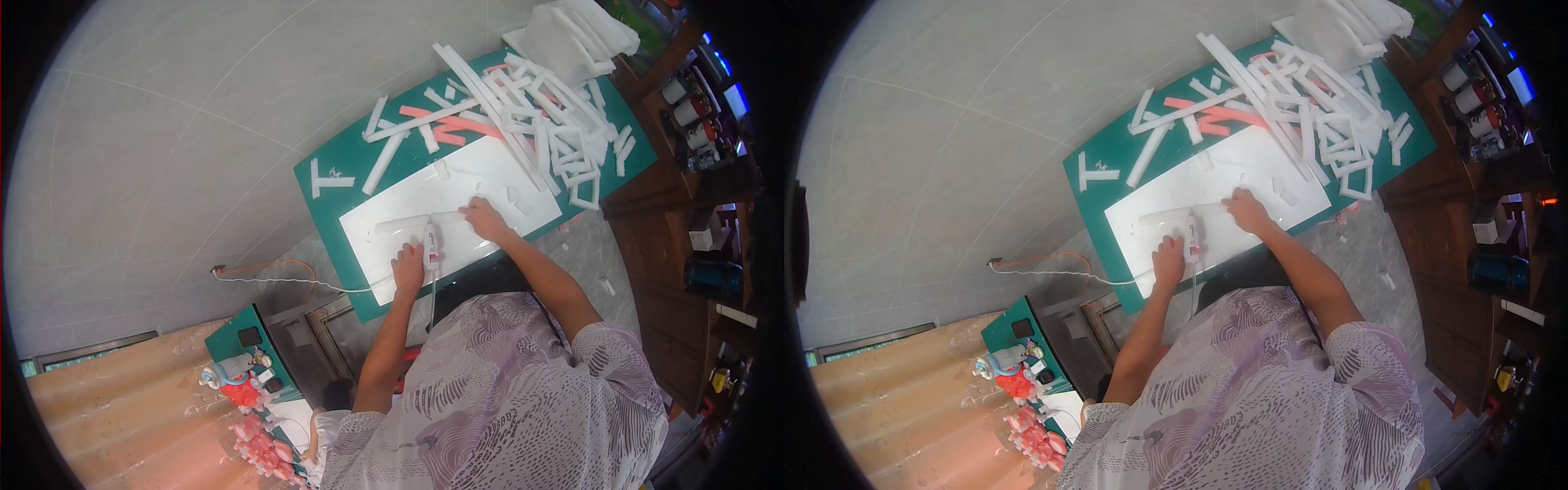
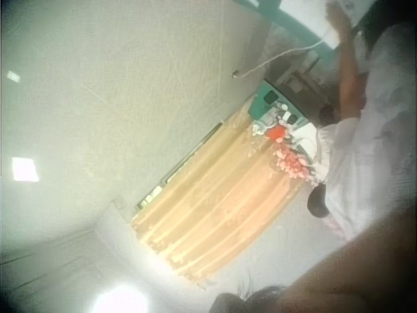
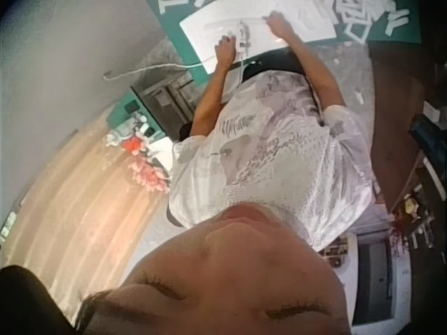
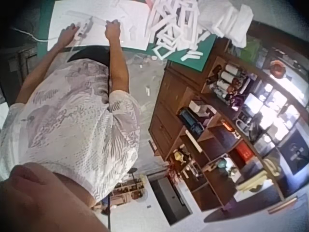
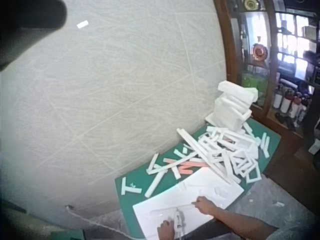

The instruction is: The person assembles foam pieces together by applying hot glue with a glue gun and pressing the foam parts together on the table.

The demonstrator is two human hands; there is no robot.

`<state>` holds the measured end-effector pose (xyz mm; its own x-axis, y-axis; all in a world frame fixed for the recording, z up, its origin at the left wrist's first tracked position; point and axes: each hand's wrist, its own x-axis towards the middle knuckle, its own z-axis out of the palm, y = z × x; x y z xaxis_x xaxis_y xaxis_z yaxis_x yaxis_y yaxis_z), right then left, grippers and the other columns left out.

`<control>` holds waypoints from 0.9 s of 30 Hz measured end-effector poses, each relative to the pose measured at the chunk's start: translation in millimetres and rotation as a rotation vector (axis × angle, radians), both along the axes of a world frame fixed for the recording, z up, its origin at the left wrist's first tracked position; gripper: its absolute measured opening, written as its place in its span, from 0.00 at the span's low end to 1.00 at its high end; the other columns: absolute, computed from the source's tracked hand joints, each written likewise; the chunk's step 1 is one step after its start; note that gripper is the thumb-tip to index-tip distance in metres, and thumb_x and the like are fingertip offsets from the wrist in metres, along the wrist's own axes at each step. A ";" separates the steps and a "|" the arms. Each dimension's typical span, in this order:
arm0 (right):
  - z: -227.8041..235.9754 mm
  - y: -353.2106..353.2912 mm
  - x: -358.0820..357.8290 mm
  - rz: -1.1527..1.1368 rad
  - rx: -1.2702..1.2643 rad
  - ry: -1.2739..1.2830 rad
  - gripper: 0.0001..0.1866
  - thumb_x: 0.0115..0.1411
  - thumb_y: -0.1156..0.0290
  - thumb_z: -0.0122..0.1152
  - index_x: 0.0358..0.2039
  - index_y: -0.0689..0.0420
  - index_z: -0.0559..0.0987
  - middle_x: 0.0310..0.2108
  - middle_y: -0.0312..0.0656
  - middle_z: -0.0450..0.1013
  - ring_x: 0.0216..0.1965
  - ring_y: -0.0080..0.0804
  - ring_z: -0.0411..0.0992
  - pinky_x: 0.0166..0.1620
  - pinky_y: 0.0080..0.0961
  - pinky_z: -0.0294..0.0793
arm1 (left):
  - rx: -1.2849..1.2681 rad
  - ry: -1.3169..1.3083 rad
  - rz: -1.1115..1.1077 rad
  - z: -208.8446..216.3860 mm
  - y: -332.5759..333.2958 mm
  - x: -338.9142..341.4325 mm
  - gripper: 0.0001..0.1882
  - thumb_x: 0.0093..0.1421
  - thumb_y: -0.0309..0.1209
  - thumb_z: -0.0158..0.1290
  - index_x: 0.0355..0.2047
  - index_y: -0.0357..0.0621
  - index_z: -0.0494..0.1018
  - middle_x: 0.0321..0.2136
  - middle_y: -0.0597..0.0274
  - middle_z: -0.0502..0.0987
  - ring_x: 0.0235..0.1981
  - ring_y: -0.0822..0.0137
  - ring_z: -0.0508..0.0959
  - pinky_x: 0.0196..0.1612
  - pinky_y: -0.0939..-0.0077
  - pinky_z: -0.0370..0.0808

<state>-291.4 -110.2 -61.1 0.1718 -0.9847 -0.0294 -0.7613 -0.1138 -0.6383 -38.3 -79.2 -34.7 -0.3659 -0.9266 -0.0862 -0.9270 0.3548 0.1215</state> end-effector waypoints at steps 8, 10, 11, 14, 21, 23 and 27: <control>-7.6 -4.5 -0.8 0.000 -0.049 0.011 0.12 0.54 0.74 0.54 0.40 0.52 0.78 0.36 0.43 0.65 0.43 0.41 0.64 0.42 0.33 0.69 | 0.020 -0.015 0.000 -3.0 -2.6 -1.5 0.11 0.51 0.26 0.46 0.37 0.49 0.67 0.33 0.59 0.67 0.33 0.58 0.72 0.30 0.57 0.67; -6.5 -5.4 -0.3 -0.002 -0.053 0.000 0.12 0.53 0.74 0.54 0.39 0.52 0.78 0.36 0.43 0.65 0.42 0.41 0.64 0.42 0.33 0.69 | 0.037 -0.020 0.005 -4.4 -3.6 -1.0 0.11 0.52 0.26 0.46 0.37 0.49 0.67 0.33 0.58 0.67 0.32 0.57 0.72 0.30 0.57 0.68; -7.2 -5.2 -0.8 -0.005 -0.057 -0.010 0.12 0.53 0.74 0.54 0.39 0.52 0.78 0.36 0.42 0.65 0.42 0.41 0.64 0.42 0.33 0.69 | 0.038 -0.019 0.003 -4.2 -4.0 -1.9 0.11 0.52 0.26 0.46 0.37 0.49 0.67 0.33 0.58 0.67 0.32 0.57 0.72 0.30 0.57 0.68; -9.4 -6.7 -1.6 -0.005 -0.059 -0.006 0.12 0.53 0.74 0.54 0.39 0.52 0.79 0.35 0.42 0.65 0.42 0.41 0.64 0.42 0.32 0.69 | 0.031 -0.031 0.011 -4.3 -5.7 -3.6 0.09 0.52 0.27 0.46 0.35 0.50 0.68 0.33 0.60 0.67 0.32 0.59 0.73 0.30 0.59 0.68; -13.5 -8.5 -2.2 0.003 -0.041 0.027 0.13 0.52 0.75 0.53 0.39 0.52 0.79 0.35 0.43 0.65 0.41 0.43 0.64 0.42 0.33 0.69 | 0.040 -0.024 -0.001 -0.2 -4.8 -0.6 0.09 0.52 0.26 0.47 0.35 0.49 0.67 0.33 0.59 0.67 0.33 0.58 0.73 0.31 0.59 0.68; -15.1 -8.8 -3.6 0.024 -0.073 0.044 0.14 0.52 0.75 0.53 0.39 0.52 0.78 0.36 0.43 0.66 0.41 0.42 0.64 0.42 0.33 0.69 | 0.058 -0.008 0.001 1.9 -2.4 0.1 0.10 0.51 0.25 0.47 0.36 0.48 0.67 0.34 0.58 0.67 0.33 0.58 0.72 0.31 0.58 0.68; -16.5 -12.4 -3.5 0.032 -0.045 0.077 0.15 0.51 0.76 0.53 0.40 0.51 0.78 0.36 0.43 0.66 0.42 0.43 0.65 0.43 0.33 0.69 | 0.024 -0.016 0.006 4.0 1.6 -0.1 0.08 0.52 0.26 0.47 0.34 0.49 0.67 0.33 0.60 0.67 0.33 0.59 0.72 0.31 0.59 0.68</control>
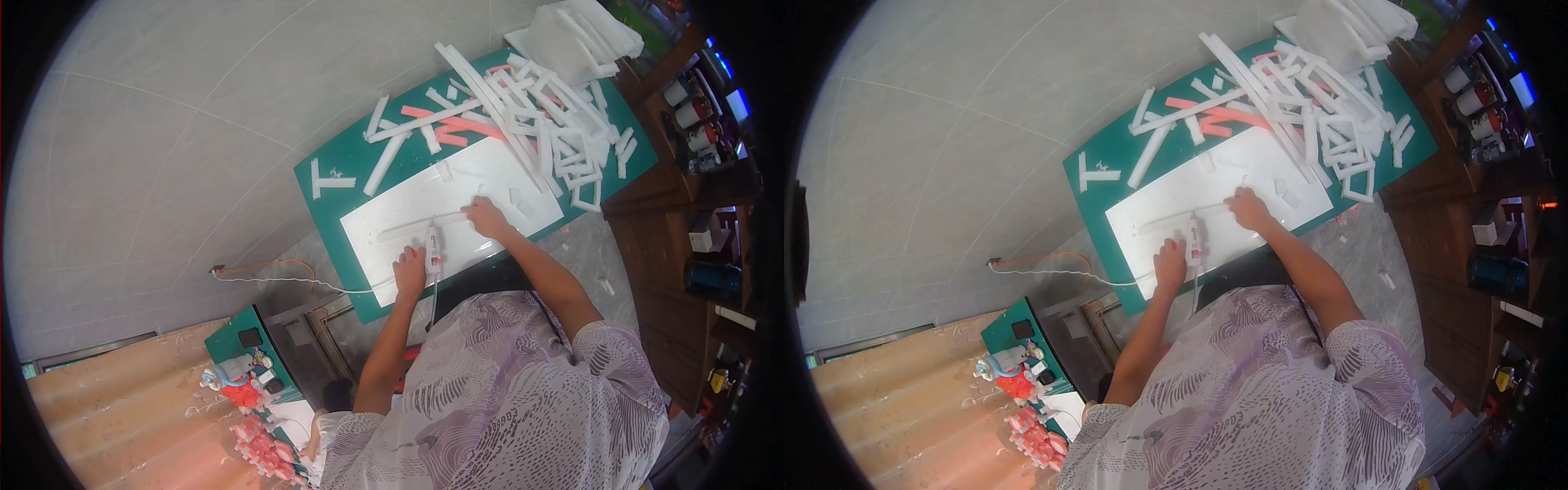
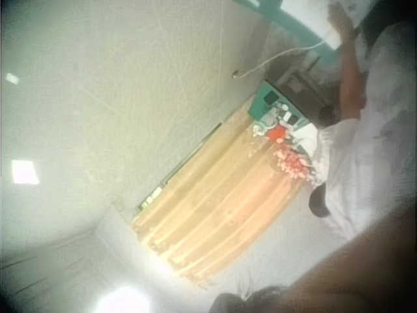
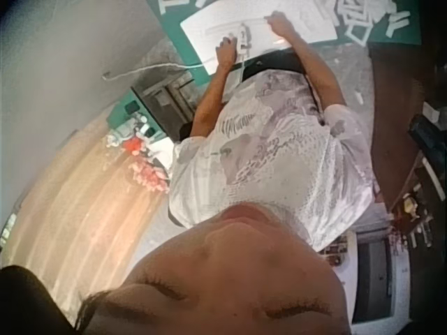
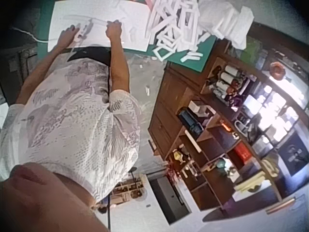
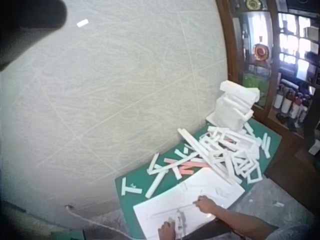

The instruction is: The person assembles foam pieces together by applying hot glue with a glue gun and pressing the foam parts together on the table.

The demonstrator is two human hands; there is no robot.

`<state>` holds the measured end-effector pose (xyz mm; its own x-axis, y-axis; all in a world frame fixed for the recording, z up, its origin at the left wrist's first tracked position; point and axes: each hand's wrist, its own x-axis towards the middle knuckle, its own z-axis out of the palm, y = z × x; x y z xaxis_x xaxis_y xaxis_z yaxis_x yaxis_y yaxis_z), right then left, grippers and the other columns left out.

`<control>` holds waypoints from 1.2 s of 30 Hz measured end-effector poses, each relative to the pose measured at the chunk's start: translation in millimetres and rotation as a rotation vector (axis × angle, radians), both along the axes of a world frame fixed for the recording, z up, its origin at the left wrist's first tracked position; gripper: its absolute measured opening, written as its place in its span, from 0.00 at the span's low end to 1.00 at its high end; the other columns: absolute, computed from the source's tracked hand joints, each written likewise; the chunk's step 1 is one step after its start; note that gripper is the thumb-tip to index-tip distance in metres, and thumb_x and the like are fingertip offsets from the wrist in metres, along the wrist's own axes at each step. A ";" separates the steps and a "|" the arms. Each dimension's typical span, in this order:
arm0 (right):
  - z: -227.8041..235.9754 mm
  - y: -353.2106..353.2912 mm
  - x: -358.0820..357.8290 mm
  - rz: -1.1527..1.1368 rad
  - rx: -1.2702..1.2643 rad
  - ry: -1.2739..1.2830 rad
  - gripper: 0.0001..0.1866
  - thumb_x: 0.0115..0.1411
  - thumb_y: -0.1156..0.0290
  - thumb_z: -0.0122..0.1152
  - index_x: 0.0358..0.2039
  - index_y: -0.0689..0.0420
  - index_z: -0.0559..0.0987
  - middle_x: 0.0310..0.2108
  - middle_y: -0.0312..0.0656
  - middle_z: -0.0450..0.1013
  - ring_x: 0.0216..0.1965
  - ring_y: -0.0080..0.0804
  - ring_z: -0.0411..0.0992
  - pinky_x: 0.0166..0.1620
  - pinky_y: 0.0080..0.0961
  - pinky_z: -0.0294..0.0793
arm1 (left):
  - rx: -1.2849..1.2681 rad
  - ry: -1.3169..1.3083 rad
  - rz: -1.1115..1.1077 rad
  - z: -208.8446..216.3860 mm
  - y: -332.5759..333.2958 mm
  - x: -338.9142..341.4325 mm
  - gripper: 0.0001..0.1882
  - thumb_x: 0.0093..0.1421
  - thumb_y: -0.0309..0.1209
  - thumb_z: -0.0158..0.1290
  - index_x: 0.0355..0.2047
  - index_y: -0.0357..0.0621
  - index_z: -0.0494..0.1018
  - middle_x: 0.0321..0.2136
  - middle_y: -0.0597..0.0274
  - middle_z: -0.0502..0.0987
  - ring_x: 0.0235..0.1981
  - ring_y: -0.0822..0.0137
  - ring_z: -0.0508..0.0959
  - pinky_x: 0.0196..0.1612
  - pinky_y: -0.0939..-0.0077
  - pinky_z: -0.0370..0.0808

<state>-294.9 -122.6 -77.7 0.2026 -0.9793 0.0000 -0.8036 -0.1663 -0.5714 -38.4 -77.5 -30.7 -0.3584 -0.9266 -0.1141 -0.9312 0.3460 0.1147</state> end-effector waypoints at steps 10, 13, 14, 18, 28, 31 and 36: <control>6.6 -2.5 -0.5 0.029 0.102 0.100 0.17 0.55 0.73 0.52 0.46 0.51 0.76 0.38 0.46 0.67 0.45 0.44 0.65 0.47 0.34 0.68 | -0.010 0.006 0.012 -0.1 6.6 -2.4 0.08 0.51 0.25 0.47 0.33 0.49 0.66 0.32 0.59 0.67 0.33 0.58 0.72 0.31 0.59 0.67; 6.4 -3.4 -0.9 0.044 0.085 0.122 0.17 0.55 0.72 0.52 0.46 0.51 0.75 0.38 0.46 0.67 0.44 0.44 0.65 0.46 0.35 0.68 | -0.023 0.009 0.017 -3.4 6.9 -1.6 0.08 0.51 0.25 0.47 0.33 0.49 0.66 0.33 0.59 0.67 0.33 0.58 0.72 0.31 0.59 0.67; 7.9 -3.7 0.1 0.048 0.094 0.136 0.17 0.55 0.72 0.52 0.46 0.50 0.75 0.38 0.46 0.67 0.44 0.44 0.65 0.46 0.35 0.68 | -0.023 0.009 0.017 -3.8 6.6 -1.7 0.08 0.51 0.25 0.47 0.33 0.49 0.66 0.33 0.59 0.67 0.33 0.58 0.72 0.31 0.59 0.67; 12.9 -2.4 2.2 0.018 0.123 0.099 0.17 0.55 0.72 0.52 0.46 0.50 0.75 0.39 0.46 0.66 0.44 0.44 0.65 0.45 0.35 0.69 | -0.029 -0.010 0.015 -6.7 3.4 -1.1 0.08 0.51 0.25 0.47 0.34 0.49 0.67 0.33 0.60 0.67 0.33 0.59 0.72 0.31 0.59 0.67; 11.4 -3.1 0.7 0.007 0.135 0.098 0.17 0.55 0.73 0.52 0.46 0.49 0.76 0.40 0.46 0.66 0.45 0.46 0.65 0.46 0.36 0.69 | -0.043 -0.026 0.015 -8.6 -1.7 -2.7 0.08 0.52 0.26 0.47 0.34 0.50 0.67 0.33 0.61 0.67 0.33 0.59 0.72 0.31 0.59 0.67; 14.1 -4.2 2.3 0.003 0.160 0.094 0.17 0.54 0.73 0.51 0.46 0.48 0.76 0.41 0.46 0.66 0.46 0.46 0.64 0.46 0.37 0.69 | -0.056 -0.030 0.017 -12.0 -2.3 -2.2 0.07 0.52 0.27 0.47 0.33 0.50 0.67 0.33 0.61 0.67 0.33 0.60 0.72 0.31 0.59 0.66; 15.8 -4.3 2.4 0.003 0.190 0.098 0.18 0.55 0.72 0.51 0.47 0.48 0.76 0.42 0.46 0.66 0.46 0.45 0.64 0.46 0.37 0.69 | -0.058 -0.033 0.013 -12.3 -3.2 -3.3 0.08 0.52 0.27 0.47 0.33 0.51 0.67 0.33 0.61 0.67 0.34 0.60 0.72 0.32 0.59 0.66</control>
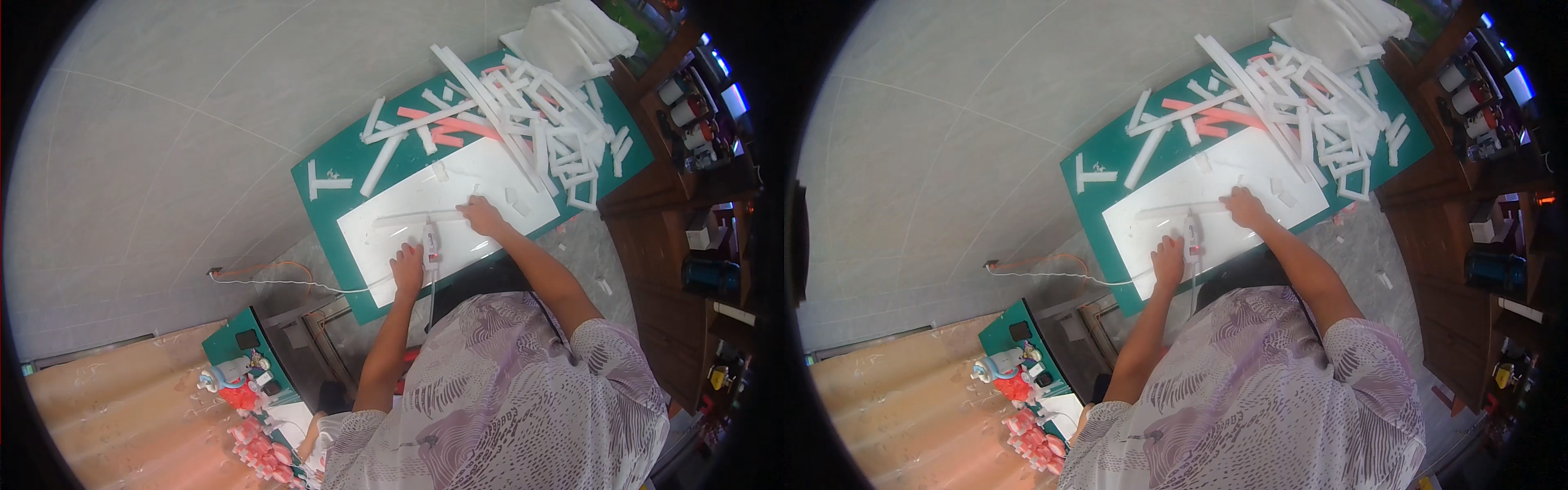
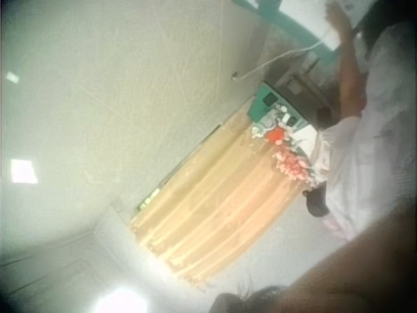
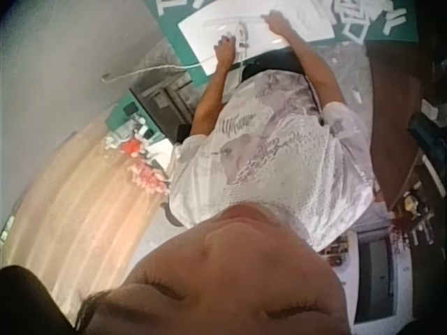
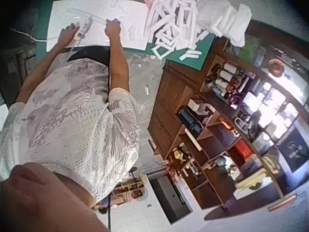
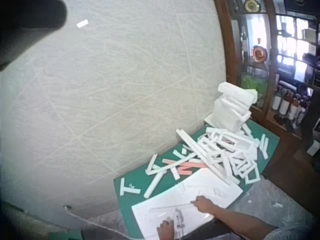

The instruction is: The person assembles foam pieces together by applying hot glue with a glue gun and pressing the foam parts together on the table.

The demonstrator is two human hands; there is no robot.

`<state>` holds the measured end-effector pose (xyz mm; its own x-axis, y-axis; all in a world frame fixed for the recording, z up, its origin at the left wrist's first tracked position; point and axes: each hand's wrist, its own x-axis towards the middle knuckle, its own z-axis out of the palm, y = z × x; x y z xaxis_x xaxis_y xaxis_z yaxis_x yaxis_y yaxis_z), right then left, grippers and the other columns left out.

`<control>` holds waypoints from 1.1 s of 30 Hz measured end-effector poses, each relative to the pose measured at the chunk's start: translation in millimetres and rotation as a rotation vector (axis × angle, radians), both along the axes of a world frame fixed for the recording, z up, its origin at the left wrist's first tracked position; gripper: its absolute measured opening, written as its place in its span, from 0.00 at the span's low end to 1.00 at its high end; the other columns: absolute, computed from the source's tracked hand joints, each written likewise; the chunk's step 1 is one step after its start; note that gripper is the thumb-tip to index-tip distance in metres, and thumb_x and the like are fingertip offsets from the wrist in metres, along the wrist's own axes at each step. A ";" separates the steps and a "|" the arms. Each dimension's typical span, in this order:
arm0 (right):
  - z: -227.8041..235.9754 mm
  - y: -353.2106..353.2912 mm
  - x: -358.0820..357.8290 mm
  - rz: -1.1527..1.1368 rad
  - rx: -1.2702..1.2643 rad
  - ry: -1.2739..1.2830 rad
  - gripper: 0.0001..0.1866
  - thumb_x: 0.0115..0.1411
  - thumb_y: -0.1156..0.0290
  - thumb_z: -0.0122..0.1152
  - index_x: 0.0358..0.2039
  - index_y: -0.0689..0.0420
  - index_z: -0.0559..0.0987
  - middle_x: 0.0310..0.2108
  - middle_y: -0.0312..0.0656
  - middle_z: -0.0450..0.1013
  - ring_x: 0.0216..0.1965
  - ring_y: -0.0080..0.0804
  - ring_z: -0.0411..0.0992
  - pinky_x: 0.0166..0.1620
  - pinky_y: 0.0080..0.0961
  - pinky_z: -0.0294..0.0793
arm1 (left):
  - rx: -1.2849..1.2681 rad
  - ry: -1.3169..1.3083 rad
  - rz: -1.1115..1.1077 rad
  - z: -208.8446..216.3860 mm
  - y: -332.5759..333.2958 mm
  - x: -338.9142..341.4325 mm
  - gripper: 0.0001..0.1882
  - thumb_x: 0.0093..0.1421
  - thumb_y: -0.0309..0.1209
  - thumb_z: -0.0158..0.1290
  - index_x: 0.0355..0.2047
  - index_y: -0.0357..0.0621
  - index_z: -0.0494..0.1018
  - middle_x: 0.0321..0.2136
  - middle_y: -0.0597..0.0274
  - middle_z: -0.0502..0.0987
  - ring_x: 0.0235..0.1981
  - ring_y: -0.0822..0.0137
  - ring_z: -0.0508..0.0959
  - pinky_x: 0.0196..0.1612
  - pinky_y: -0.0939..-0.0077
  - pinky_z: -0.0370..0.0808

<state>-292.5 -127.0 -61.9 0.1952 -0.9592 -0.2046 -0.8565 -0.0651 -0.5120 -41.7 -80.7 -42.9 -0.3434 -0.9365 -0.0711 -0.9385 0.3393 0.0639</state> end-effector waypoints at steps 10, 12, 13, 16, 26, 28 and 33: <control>-1.4 -0.6 0.2 0.001 -0.009 0.010 0.17 0.55 0.72 0.51 0.46 0.47 0.76 0.42 0.45 0.66 0.47 0.43 0.64 0.46 0.36 0.70 | 0.012 -0.011 0.000 -3.5 -2.1 -0.3 0.09 0.51 0.27 0.47 0.34 0.51 0.68 0.33 0.60 0.66 0.33 0.59 0.72 0.31 0.59 0.67; -2.7 0.1 -0.7 -0.003 -0.010 0.008 0.17 0.55 0.72 0.51 0.46 0.47 0.76 0.42 0.45 0.66 0.47 0.43 0.64 0.46 0.36 0.70 | 0.026 -0.014 -0.002 -2.5 -2.9 -0.7 0.09 0.51 0.27 0.47 0.34 0.51 0.68 0.33 0.60 0.66 0.33 0.59 0.72 0.31 0.59 0.67; -3.4 0.7 -1.0 -0.001 -0.021 0.004 0.17 0.55 0.72 0.52 0.46 0.47 0.76 0.42 0.45 0.66 0.46 0.43 0.64 0.46 0.36 0.70 | 0.040 -0.017 -0.003 -2.0 -3.2 -1.0 0.09 0.51 0.27 0.47 0.34 0.51 0.68 0.33 0.60 0.66 0.33 0.59 0.72 0.31 0.59 0.67; -5.0 0.8 -1.7 0.003 -0.036 0.008 0.17 0.55 0.72 0.51 0.46 0.47 0.76 0.41 0.46 0.66 0.46 0.44 0.65 0.45 0.36 0.70 | 0.042 -0.019 -0.003 -0.7 -3.2 -2.1 0.09 0.52 0.27 0.47 0.34 0.51 0.68 0.33 0.60 0.66 0.34 0.59 0.72 0.31 0.59 0.67; -5.7 -0.8 -1.7 0.023 -0.037 0.034 0.17 0.55 0.72 0.51 0.46 0.46 0.76 0.40 0.45 0.67 0.46 0.43 0.65 0.45 0.36 0.71 | 0.043 -0.005 0.003 -5.0 -4.4 -0.9 0.08 0.53 0.27 0.46 0.34 0.51 0.68 0.33 0.60 0.67 0.33 0.59 0.73 0.30 0.58 0.68; -6.4 0.5 -1.1 0.006 -0.041 0.023 0.17 0.55 0.72 0.51 0.46 0.46 0.76 0.40 0.45 0.67 0.46 0.42 0.65 0.45 0.35 0.71 | 0.061 -0.008 0.002 -5.2 -4.7 -1.4 0.08 0.53 0.27 0.46 0.35 0.51 0.68 0.34 0.60 0.67 0.33 0.59 0.73 0.30 0.59 0.68; -5.1 -0.4 -1.0 -0.008 -0.024 0.026 0.17 0.54 0.72 0.51 0.45 0.46 0.77 0.40 0.44 0.67 0.46 0.41 0.66 0.44 0.34 0.71 | 0.064 0.007 0.001 -7.2 -4.9 0.1 0.09 0.53 0.27 0.46 0.36 0.51 0.68 0.34 0.59 0.67 0.33 0.59 0.73 0.30 0.58 0.68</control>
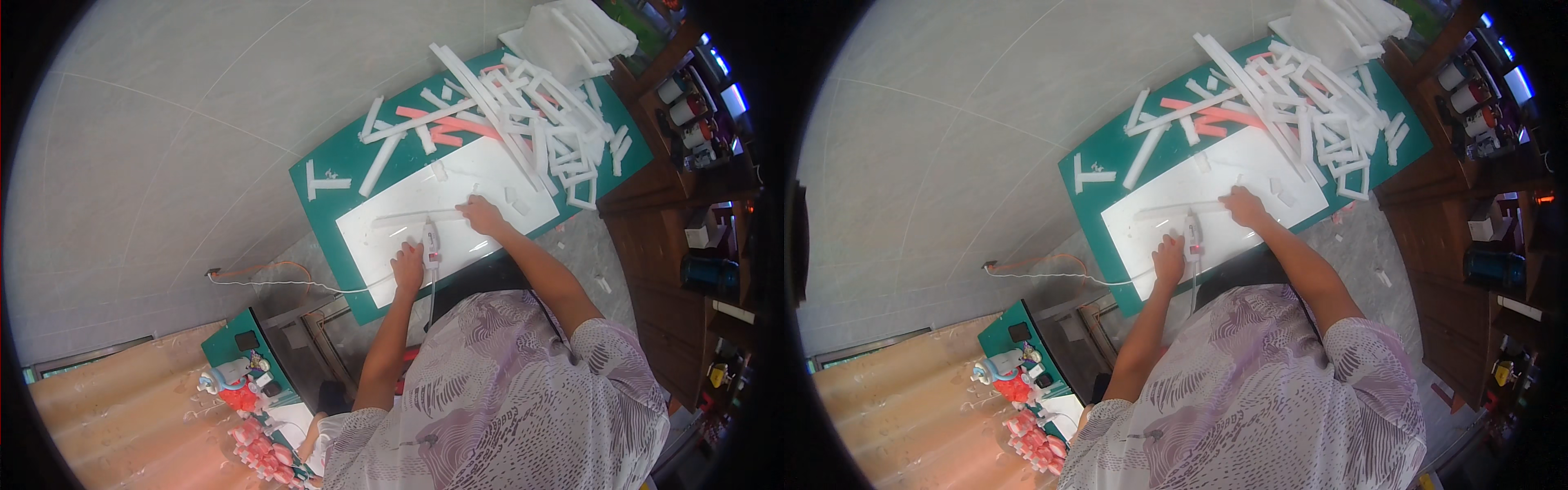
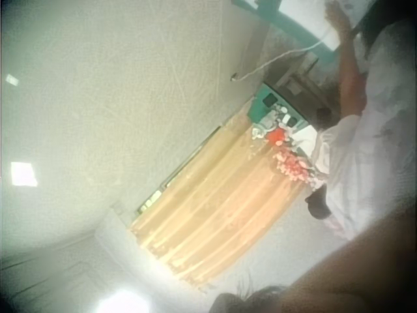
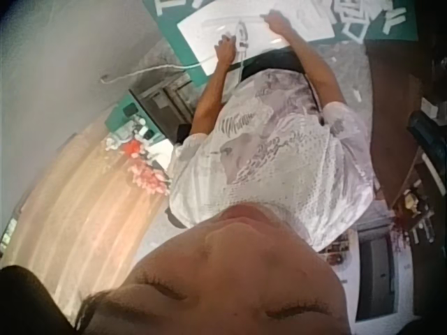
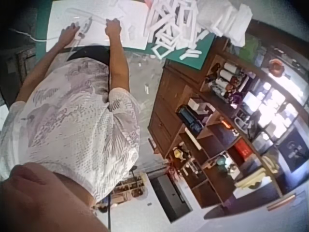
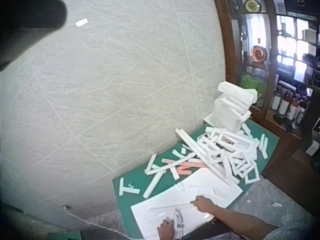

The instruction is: The person assembles foam pieces together by applying hot glue with a glue gun and pressing the foam parts together on the table.

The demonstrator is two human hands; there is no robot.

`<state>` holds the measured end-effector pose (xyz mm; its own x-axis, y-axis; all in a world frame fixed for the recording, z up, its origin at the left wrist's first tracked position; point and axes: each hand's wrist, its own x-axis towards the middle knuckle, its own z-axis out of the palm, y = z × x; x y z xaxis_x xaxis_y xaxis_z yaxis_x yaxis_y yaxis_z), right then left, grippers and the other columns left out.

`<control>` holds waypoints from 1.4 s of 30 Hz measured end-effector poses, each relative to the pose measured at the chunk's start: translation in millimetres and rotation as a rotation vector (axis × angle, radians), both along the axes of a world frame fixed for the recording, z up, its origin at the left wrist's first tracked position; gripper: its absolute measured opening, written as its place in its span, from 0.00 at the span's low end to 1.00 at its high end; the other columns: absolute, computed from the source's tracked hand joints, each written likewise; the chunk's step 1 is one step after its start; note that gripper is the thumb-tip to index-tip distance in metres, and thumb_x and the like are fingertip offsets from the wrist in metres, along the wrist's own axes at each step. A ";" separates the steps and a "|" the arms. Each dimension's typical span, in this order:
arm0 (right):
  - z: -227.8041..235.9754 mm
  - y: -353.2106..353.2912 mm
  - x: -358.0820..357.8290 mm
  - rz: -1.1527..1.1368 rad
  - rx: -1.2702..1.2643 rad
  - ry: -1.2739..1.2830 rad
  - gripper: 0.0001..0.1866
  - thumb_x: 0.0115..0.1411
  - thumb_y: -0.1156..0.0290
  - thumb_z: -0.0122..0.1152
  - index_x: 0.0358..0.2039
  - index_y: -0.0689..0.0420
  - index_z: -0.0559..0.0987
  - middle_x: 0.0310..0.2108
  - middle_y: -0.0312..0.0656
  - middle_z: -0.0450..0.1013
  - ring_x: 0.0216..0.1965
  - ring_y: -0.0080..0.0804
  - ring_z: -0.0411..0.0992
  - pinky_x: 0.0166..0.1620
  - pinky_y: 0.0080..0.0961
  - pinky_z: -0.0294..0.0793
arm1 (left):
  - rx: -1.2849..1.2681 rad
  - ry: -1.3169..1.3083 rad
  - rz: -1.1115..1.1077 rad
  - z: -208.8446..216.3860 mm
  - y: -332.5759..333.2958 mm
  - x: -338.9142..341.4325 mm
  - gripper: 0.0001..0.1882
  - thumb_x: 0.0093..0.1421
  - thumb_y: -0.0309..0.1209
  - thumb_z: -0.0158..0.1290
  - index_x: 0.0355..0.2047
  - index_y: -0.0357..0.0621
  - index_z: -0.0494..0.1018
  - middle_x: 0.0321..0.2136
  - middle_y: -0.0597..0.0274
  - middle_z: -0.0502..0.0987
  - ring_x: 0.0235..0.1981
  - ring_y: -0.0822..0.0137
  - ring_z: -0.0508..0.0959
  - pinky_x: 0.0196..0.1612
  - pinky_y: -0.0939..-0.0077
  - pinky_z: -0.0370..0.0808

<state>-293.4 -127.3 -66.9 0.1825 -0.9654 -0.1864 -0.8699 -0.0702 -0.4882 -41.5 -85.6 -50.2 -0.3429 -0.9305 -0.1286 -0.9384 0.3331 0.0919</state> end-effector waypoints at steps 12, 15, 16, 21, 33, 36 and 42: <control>3.8 2.0 0.8 0.008 -0.019 0.012 0.16 0.56 0.71 0.53 0.46 0.46 0.76 0.40 0.43 0.67 0.47 0.40 0.65 0.44 0.34 0.71 | 0.006 -0.005 0.004 -3.3 0.0 -0.2 0.09 0.54 0.28 0.46 0.36 0.52 0.68 0.34 0.59 0.67 0.33 0.59 0.73 0.31 0.57 0.68; 2.8 2.3 0.4 -0.003 -0.045 0.000 0.16 0.56 0.71 0.52 0.46 0.46 0.76 0.40 0.44 0.67 0.47 0.40 0.65 0.45 0.34 0.71 | -0.011 -0.002 0.006 -3.6 0.2 -0.8 0.08 0.54 0.29 0.46 0.35 0.53 0.68 0.33 0.60 0.67 0.32 0.59 0.73 0.31 0.58 0.68; 2.5 2.2 0.3 -0.013 -0.041 -0.014 0.16 0.55 0.71 0.52 0.45 0.46 0.77 0.40 0.44 0.67 0.47 0.41 0.65 0.45 0.34 0.71 | -0.012 0.005 0.004 -3.4 0.1 -1.1 0.08 0.54 0.29 0.46 0.36 0.53 0.68 0.33 0.60 0.67 0.32 0.59 0.73 0.31 0.58 0.68; 4.2 1.8 0.4 -0.001 -0.009 0.000 0.16 0.56 0.71 0.52 0.46 0.47 0.76 0.40 0.44 0.67 0.47 0.40 0.65 0.45 0.34 0.70 | 0.011 -0.011 0.002 -4.7 -1.1 -0.3 0.08 0.55 0.29 0.45 0.36 0.53 0.68 0.34 0.60 0.67 0.32 0.59 0.73 0.31 0.57 0.68; -0.8 3.0 -0.5 -0.003 -0.057 -0.015 0.16 0.56 0.71 0.53 0.45 0.47 0.77 0.39 0.43 0.67 0.45 0.40 0.65 0.44 0.33 0.71 | 0.026 -0.034 0.007 -4.1 -1.4 -2.8 0.07 0.55 0.29 0.45 0.36 0.52 0.68 0.34 0.60 0.67 0.33 0.59 0.74 0.32 0.57 0.69; -0.9 2.6 -0.5 0.003 -0.081 -0.009 0.16 0.56 0.71 0.52 0.45 0.47 0.77 0.38 0.43 0.67 0.45 0.40 0.65 0.43 0.33 0.71 | 0.028 -0.026 0.008 -4.8 -1.4 -2.8 0.08 0.55 0.28 0.45 0.36 0.52 0.68 0.34 0.59 0.67 0.34 0.59 0.74 0.32 0.57 0.69; 1.1 2.3 -0.4 -0.008 -0.055 -0.020 0.16 0.56 0.71 0.52 0.46 0.46 0.77 0.39 0.44 0.67 0.46 0.41 0.65 0.44 0.34 0.71 | 0.053 -0.013 0.025 -1.8 -2.6 -4.9 0.10 0.55 0.28 0.45 0.38 0.52 0.68 0.35 0.59 0.67 0.34 0.58 0.73 0.33 0.56 0.69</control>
